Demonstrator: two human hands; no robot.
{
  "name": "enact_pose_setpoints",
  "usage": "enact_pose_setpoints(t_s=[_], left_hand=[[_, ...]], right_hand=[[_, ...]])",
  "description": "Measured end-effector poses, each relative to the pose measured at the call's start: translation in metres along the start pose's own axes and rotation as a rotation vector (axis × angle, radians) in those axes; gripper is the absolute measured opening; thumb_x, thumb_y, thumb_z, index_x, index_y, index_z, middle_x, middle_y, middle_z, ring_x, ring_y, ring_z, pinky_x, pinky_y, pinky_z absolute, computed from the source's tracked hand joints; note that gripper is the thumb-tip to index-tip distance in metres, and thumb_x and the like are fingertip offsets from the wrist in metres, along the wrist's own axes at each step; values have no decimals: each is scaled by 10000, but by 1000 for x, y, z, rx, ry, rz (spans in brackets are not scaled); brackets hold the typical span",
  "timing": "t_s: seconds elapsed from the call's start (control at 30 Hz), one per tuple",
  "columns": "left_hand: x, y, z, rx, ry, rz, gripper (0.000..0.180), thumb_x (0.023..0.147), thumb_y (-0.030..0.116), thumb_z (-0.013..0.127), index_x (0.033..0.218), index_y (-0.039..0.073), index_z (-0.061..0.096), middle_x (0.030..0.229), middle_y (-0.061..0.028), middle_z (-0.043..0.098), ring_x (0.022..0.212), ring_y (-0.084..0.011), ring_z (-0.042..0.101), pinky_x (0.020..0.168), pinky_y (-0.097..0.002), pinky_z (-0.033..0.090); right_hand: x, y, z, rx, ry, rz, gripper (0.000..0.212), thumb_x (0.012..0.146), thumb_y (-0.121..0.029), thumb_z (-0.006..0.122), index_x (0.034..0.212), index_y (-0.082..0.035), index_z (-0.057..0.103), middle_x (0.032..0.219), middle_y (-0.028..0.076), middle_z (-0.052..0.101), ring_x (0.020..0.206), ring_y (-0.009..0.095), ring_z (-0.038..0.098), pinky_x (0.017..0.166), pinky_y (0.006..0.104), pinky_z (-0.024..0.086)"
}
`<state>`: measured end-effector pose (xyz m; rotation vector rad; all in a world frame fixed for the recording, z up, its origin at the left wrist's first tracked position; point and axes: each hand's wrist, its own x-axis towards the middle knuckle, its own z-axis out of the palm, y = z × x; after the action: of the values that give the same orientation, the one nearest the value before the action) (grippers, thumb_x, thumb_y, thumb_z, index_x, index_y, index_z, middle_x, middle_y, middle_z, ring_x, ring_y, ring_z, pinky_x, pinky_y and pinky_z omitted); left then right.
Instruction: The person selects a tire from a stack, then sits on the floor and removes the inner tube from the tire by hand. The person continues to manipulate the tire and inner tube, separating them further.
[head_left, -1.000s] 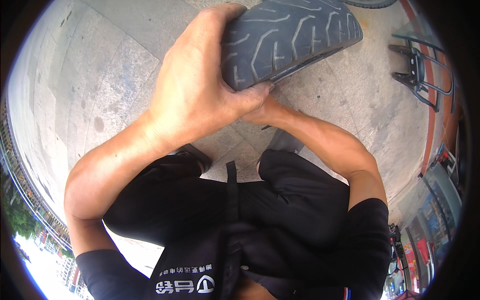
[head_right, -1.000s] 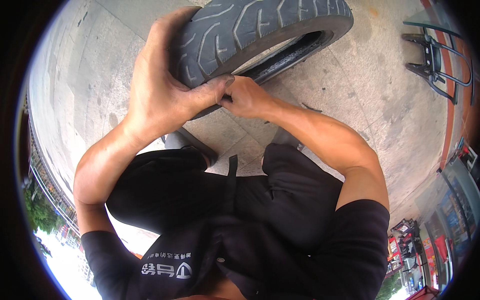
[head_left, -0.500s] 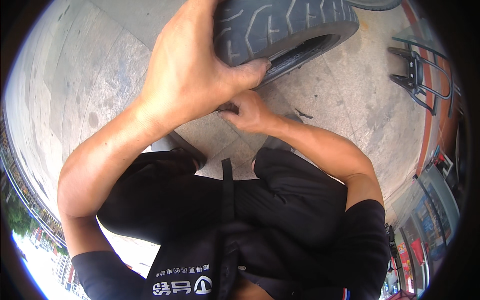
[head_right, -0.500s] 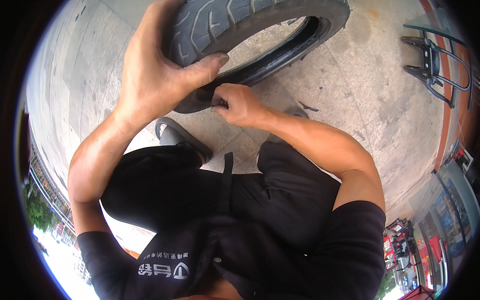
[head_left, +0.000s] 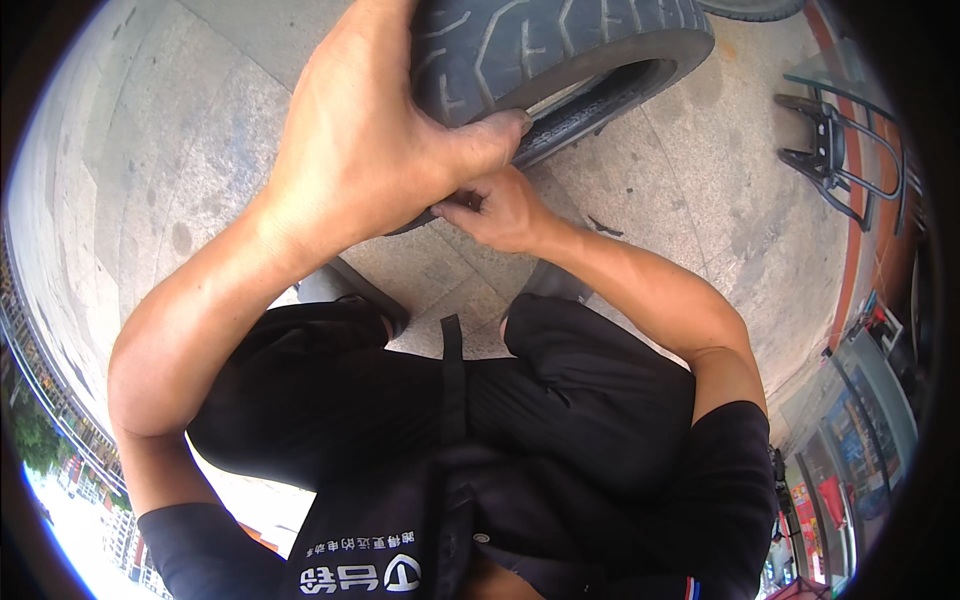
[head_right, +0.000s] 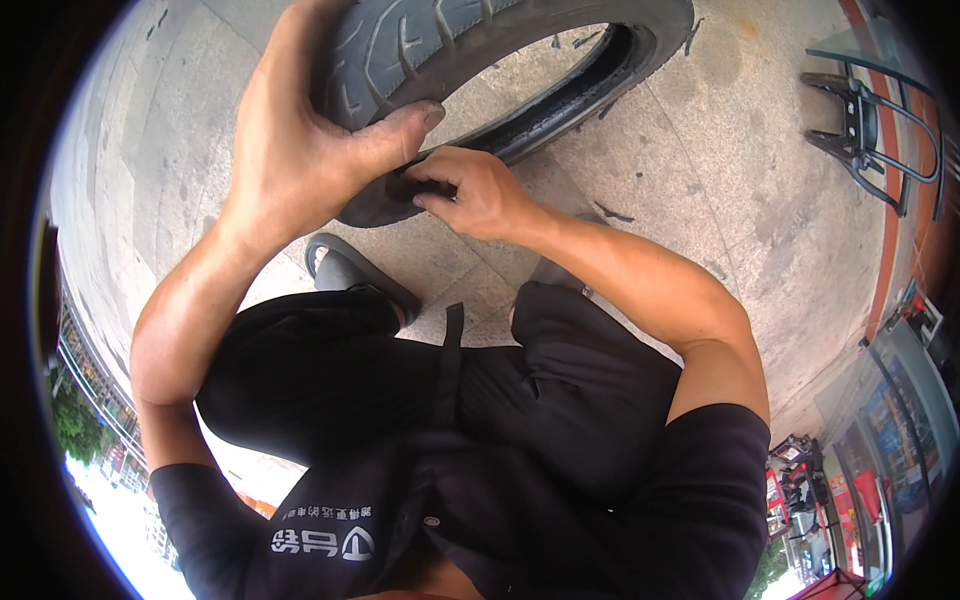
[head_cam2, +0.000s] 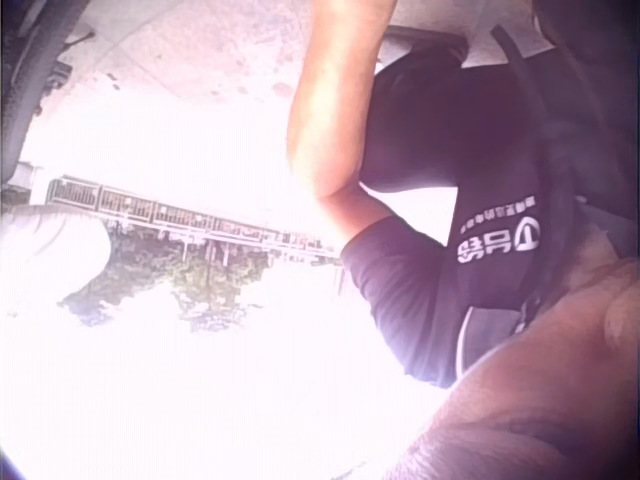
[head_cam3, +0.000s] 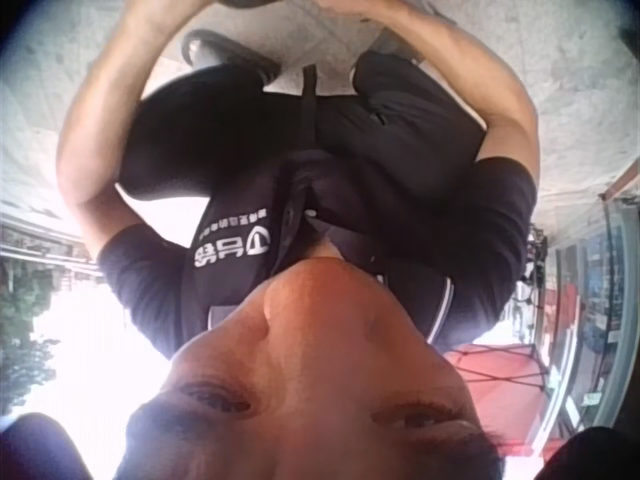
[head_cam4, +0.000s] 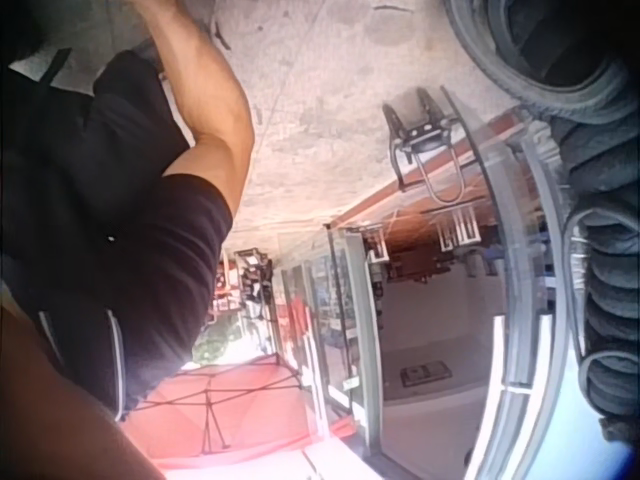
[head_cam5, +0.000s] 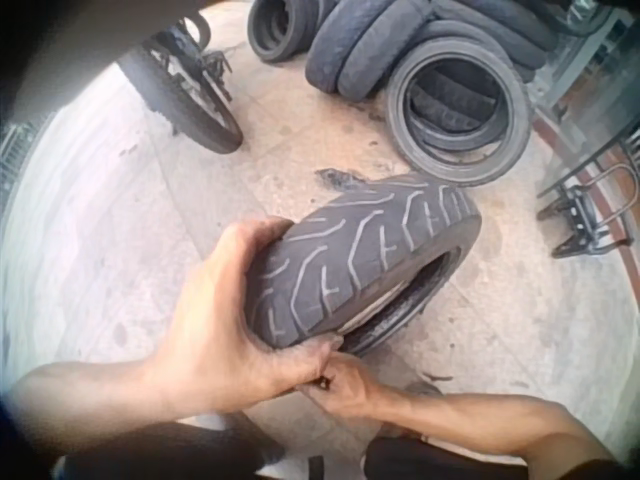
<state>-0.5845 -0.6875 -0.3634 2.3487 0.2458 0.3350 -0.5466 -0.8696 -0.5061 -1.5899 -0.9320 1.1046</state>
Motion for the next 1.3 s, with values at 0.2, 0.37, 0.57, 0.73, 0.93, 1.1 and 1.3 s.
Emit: enact_pose_setpoints(t_s=[0.2,0.37,0.57,0.73,0.93,1.1,1.3], left_hand=[[0,4,0,-20,-31,110,841,638,208,885,1308,-37,438,1175,-247,578,1088,-364,615,945,-421,497],[-14,20,9,-75,-5,26,905,662,242,901,1364,-36,402,1203,-222,572,1139,-310,588,983,-406,477],[-27,-4,0,-273,-105,-90,944,733,257,888,1440,-65,351,1334,-193,518,1239,-273,539,1060,-406,443],[-48,-24,-20,-142,-182,-47,1029,728,342,890,1460,-61,290,1365,-205,456,1271,-288,493,1080,-424,410],[-68,-52,-38,-155,-230,-38,1030,739,324,890,1449,-44,241,1343,-197,436,1249,-280,489,1061,-429,409],[-76,-60,-50,-210,-245,-213,1055,720,257,892,1477,-16,211,1367,-217,421,1296,-311,461,1081,-448,390],[-79,-63,-64,-181,-316,-255,1045,712,227,885,1483,11,213,1359,-216,436,1278,-304,482,1057,-440,419]], right_hand=[[2,1,-3,6,68,-149,234,788,-100,755,1013,-47,719,934,127,690,854,326,668,749,389,532],[-7,0,-1,94,167,-137,221,772,-109,765,982,-59,716,879,129,687,813,340,662,733,397,530],[-5,15,2,-43,75,-119,176,804,-134,738,958,-52,716,958,100,704,913,307,655,809,392,525],[-28,39,9,-153,116,-224,227,817,-150,732,1007,-29,706,1103,125,684,1008,326,637,867,407,520],[-55,92,-20,-315,-32,212,254,855,-233,730,980,-12,715,1056,142,705,938,356,655,857,409,528],[-67,123,-48,-110,167,742,294,883,-256,732,1014,4,693,1003,162,717,907,302,681,822,383,534],[-64,123,-77,53,393,687,389,859,-196,773,1099,82,644,1020,163,714,924,242,676,827,334,530]])
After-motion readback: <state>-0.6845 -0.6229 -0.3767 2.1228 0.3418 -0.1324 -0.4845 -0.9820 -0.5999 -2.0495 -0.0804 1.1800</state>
